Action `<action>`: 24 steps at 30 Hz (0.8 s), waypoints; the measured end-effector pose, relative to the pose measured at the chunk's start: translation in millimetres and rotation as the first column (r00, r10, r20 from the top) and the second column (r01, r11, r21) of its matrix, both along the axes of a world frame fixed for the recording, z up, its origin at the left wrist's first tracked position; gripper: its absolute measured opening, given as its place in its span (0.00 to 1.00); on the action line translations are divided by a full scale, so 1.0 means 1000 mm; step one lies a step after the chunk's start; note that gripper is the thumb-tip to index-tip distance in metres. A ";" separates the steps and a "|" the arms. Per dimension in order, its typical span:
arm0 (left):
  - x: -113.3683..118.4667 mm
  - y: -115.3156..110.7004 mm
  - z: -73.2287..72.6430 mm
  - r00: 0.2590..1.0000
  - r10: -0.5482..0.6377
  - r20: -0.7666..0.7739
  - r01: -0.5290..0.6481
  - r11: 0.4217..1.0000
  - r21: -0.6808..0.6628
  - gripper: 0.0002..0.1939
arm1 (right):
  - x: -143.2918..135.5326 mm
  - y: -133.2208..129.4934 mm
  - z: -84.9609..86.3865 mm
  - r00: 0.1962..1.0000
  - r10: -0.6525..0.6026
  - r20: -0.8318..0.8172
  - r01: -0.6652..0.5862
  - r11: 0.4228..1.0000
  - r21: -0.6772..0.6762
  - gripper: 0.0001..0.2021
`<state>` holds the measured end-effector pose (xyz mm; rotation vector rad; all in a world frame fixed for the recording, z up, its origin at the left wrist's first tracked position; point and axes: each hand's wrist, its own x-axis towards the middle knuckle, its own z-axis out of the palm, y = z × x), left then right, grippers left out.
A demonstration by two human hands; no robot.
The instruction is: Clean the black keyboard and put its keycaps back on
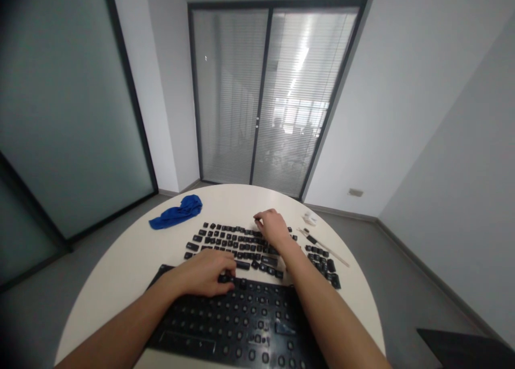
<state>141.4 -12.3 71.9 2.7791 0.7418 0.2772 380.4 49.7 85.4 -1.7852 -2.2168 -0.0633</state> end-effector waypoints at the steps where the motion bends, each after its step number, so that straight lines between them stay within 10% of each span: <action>1: 0.000 -0.001 0.000 1.000 -0.001 -0.001 0.001 1.000 0.002 0.07 | -0.001 -0.009 0.004 0.999 0.015 -0.031 -0.015 1.000 0.011 0.15; 11: 0.003 -0.006 0.002 0.999 0.026 -0.027 -0.024 0.998 0.057 0.10 | -0.005 -0.119 0.014 0.884 0.145 -0.445 -0.228 0.963 -0.140 0.10; 24: 0.006 -0.008 -0.001 1.000 0.021 -0.003 -0.021 0.999 0.046 0.07 | -0.004 -0.140 -0.011 0.857 0.167 -0.488 -0.317 0.917 -0.242 0.10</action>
